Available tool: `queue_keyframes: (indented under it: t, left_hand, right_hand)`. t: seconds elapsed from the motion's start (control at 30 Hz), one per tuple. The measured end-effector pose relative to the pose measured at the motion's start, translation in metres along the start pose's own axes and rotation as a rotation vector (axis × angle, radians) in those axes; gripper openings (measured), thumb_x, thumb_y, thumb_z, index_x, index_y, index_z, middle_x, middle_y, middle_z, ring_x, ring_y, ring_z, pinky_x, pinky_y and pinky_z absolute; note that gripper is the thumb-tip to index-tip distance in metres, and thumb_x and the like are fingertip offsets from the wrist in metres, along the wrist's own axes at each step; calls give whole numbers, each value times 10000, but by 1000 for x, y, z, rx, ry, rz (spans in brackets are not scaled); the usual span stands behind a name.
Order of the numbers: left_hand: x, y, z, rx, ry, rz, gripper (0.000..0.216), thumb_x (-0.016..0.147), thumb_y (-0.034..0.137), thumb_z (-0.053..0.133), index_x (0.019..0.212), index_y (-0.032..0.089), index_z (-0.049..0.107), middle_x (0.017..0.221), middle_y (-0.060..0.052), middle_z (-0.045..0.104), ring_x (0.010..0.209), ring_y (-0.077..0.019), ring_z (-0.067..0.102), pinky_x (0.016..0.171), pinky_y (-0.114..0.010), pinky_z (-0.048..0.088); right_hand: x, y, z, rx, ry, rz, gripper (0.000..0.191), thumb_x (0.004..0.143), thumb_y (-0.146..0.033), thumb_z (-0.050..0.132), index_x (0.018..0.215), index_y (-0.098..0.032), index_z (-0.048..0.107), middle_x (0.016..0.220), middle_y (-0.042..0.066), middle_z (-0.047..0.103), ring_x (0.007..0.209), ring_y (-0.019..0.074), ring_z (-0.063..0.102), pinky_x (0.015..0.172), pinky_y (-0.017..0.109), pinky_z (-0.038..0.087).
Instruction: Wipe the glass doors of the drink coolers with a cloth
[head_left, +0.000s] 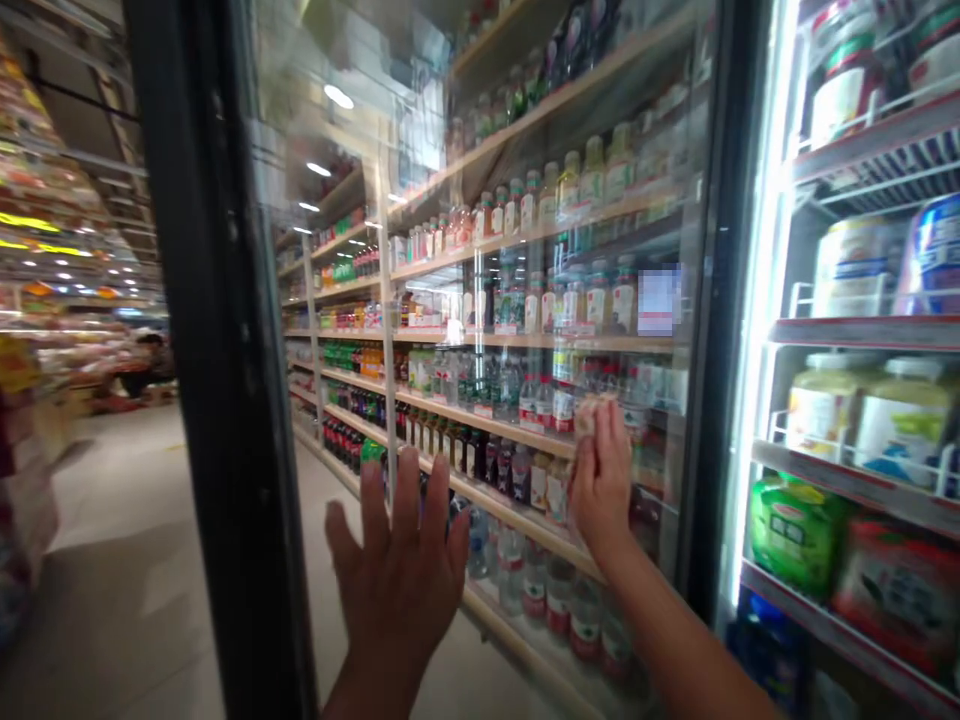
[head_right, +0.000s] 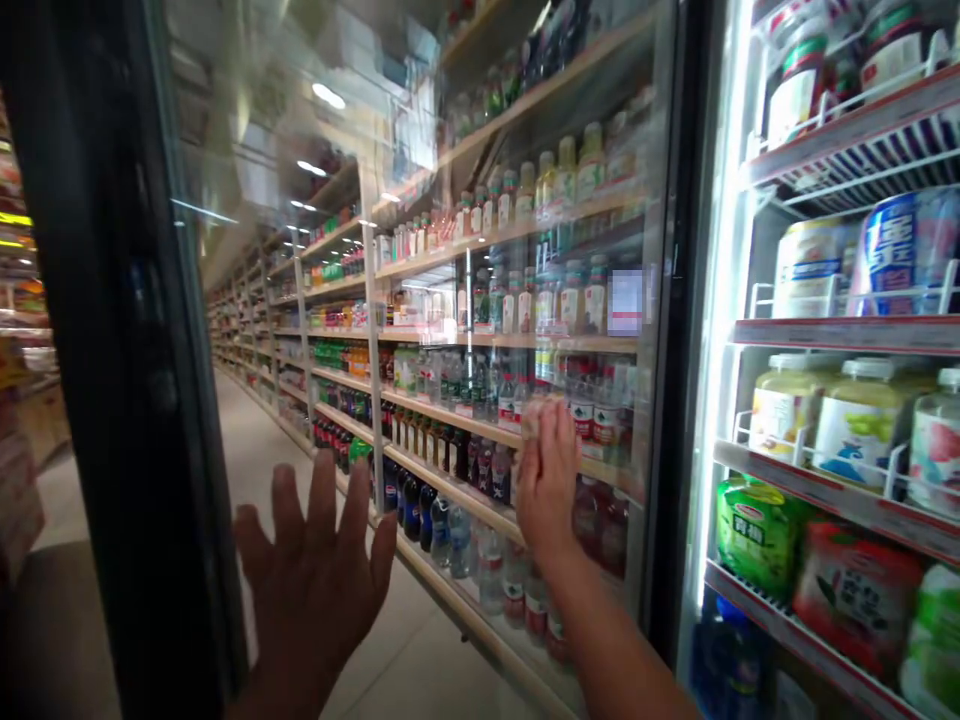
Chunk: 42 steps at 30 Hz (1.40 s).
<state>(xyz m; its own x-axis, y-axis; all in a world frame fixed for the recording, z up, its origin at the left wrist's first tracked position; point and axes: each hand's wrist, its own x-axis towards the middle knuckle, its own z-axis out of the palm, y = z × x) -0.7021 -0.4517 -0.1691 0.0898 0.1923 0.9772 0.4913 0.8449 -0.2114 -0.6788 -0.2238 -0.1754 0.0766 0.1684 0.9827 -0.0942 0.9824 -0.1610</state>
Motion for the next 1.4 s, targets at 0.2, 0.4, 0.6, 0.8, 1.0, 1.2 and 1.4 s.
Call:
queue_keyframes:
  t: [0.2, 0.4, 0.6, 0.8, 1.0, 1.2, 1.4]
  left_hand:
    - [1, -2, 19, 32, -79, 10, 750, 893, 340, 648, 1541, 182, 306, 1584, -141, 317, 1528, -322, 105, 1244, -557, 80]
    - [-14, 1, 17, 66, -121, 38, 772, 891, 340, 642, 1548, 155, 281, 1587, -154, 308, 1532, -322, 77, 1247, -544, 65]
    - [-13, 4, 15, 65, -151, 23, 772, 903, 366, 620, 1556, 165, 260, 1593, -146, 299, 1532, -328, 66, 1242, -553, 64]
    - [-13, 8, 11, 22, -126, -4, 740, 913, 343, 603, 1552, 169, 274, 1603, -151, 280, 1529, -344, 82, 1237, -568, 95]
    - [11, 29, 4, -388, -123, 360, 566, 968, 335, 470, 1511, 212, 371, 1572, -80, 385, 1512, -283, 220, 1233, -480, 235]
    - [10, 36, 9, -326, -142, 289, 408, 921, 275, 590, 1316, 173, 570, 1402, -82, 590, 1461, -223, 351, 1232, -407, 274]
    - [-28, 34, 10, -331, -102, 254, 371, 859, 118, 645, 1226, 158, 615, 1292, -120, 642, 1404, -266, 436, 1169, -449, 388]
  right_hand:
    - [-13, 11, -4, -2, -251, -490, 693, 952, -83, 418, 1581, -282, 206, 1621, 65, 317, 1519, 214, 247, 1244, 479, 236]
    - [0, 20, -3, -32, 8, 38, 642, 1011, -183, 358, 1598, -241, 103, 1653, 134, 197, 1537, 247, 184, 1203, 556, 289]
    - [4, 14, -8, 0, -223, -253, 652, 997, -191, 412, 1583, -337, 165, 1623, 60, 315, 1520, 226, 244, 1237, 535, 213]
    - [16, -10, -1, 86, -92, 55, 647, 1027, -291, 356, 1600, -280, 55, 1664, 85, 183, 1540, 237, 174, 1232, 546, 238]
    - [-20, -54, -8, 218, -427, -251, 665, 1024, -321, 333, 1601, -179, 35, 1625, 125, 292, 1530, 251, 198, 1237, 490, 252]
    - [-6, 17, -22, 136, -279, 29, 608, 1038, -318, 205, 1599, -200, 2, 1645, 135, 233, 1537, 221, 182, 1238, 536, 191]
    - [-40, 80, -17, -215, -303, -100, 668, 1029, -337, 301, 1597, -220, -30, 1655, 143, 194, 1555, 249, 55, 1219, 568, 194]
